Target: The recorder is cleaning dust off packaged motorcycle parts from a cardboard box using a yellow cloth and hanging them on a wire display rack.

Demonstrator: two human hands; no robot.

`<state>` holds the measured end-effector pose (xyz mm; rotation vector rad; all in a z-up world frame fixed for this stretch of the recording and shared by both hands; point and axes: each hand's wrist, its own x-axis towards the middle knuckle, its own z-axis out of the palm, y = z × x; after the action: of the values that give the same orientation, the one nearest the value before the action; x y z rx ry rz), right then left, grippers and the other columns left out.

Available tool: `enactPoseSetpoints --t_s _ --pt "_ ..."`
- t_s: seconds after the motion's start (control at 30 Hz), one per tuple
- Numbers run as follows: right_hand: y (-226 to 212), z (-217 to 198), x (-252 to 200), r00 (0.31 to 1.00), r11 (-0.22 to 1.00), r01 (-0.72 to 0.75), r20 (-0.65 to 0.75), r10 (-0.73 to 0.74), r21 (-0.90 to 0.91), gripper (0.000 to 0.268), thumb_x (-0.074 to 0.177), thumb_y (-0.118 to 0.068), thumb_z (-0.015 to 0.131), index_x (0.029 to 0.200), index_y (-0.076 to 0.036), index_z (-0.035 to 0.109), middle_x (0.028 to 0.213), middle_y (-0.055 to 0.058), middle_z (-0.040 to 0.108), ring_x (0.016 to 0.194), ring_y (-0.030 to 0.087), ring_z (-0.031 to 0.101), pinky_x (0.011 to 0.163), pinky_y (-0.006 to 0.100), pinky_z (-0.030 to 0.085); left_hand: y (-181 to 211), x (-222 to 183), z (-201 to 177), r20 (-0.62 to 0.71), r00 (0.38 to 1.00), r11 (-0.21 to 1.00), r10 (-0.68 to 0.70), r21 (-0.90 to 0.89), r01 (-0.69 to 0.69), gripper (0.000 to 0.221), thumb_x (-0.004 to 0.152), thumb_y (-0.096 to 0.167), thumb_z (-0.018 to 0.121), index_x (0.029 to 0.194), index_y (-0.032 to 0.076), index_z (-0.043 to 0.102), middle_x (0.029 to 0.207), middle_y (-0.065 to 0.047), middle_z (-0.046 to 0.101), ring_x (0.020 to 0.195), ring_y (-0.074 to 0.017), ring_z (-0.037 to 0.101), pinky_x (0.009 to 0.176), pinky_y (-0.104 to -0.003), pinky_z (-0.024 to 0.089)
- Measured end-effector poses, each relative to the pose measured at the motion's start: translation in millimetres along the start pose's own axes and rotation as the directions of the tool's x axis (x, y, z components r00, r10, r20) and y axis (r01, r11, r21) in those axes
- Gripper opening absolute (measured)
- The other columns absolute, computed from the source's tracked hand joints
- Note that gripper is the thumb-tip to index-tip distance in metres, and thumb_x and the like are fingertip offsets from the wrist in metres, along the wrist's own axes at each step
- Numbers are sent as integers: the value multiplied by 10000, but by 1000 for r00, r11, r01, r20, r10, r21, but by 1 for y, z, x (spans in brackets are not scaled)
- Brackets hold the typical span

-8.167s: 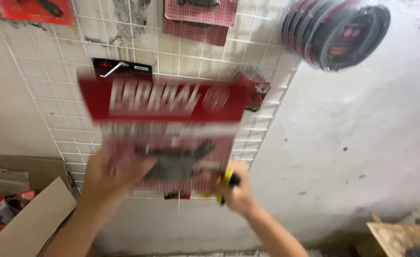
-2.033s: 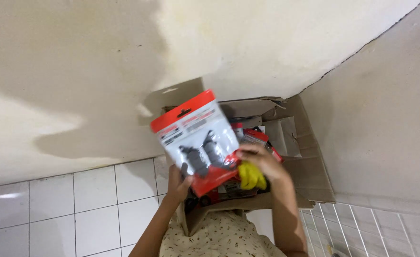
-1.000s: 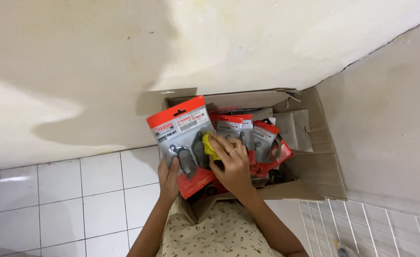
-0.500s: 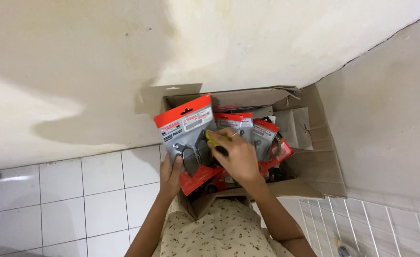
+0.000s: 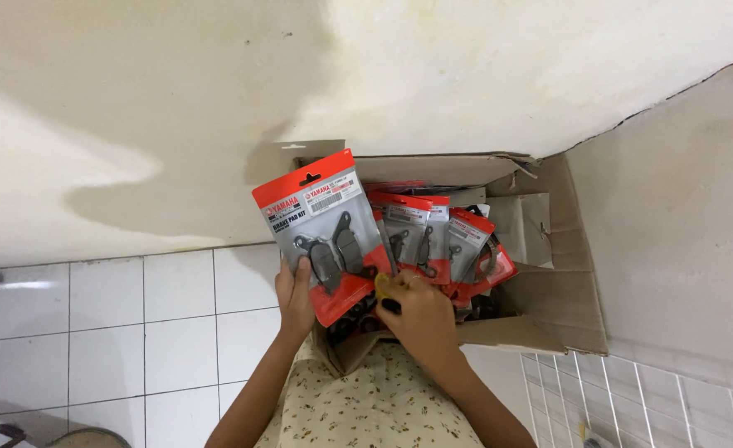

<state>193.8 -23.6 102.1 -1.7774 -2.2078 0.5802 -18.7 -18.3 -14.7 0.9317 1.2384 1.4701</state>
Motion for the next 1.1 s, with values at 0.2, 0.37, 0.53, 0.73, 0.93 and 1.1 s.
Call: enactPoseSetpoints --t_s 0.2,0.37,0.53,0.73,0.93,1.1 --pt "-33 -15 7 971 931 241 -52 -235 276 339 739 -147 792 1076 -115 795 971 95 703 816 289 717 721 405 595 15 1 3 -15 1000 999 -11 49 11 329 1086 267 464 1248 -6 550 834 -3 529 740 -71 414 646 -246 362" --pt "-35 -14 18 986 908 163 -35 -162 387 291 767 -136 790 1054 -86 789 959 116 745 824 280 737 751 381 598 8 2 -4 -25 998 999 52 7 -52 301 1126 252 448 1185 -27 544 951 -11 589 861 -76 494 768 -243 430" --pt "-35 -35 18 981 840 183 -35 -193 510 234 787 -147 804 1005 -65 781 950 107 779 831 235 771 781 351 601 16 -1 0 -29 999 999 -16 -48 14 313 1116 215 487 1253 -55 570 923 -49 581 819 -105 452 712 -271 391" --pt "-35 -2 15 978 894 203 -125 -167 399 218 781 -151 819 978 -66 778 941 114 782 828 235 764 753 350 604 16 -1 7 13 1000 996 -2 91 0 370 1085 209 472 1344 -45 551 955 -51 659 825 -97 516 732 -258 435" --pt "-57 10 10 962 875 258 -27 -271 410 195 759 -126 813 911 -17 762 885 135 768 775 276 744 707 369 607 27 -2 2 -1 1000 983 -14 186 14 358 1075 221 464 1300 -39 563 877 -71 660 769 -102 527 670 -283 444" --pt "-52 7 19 941 722 288 -46 -336 629 208 816 -128 833 959 7 765 916 134 785 768 196 780 703 328 623 -4 -4 -7 -38 999 979 -18 203 25 376 1102 262 457 1269 -53 577 845 -94 651 761 -124 538 650 -317 455"
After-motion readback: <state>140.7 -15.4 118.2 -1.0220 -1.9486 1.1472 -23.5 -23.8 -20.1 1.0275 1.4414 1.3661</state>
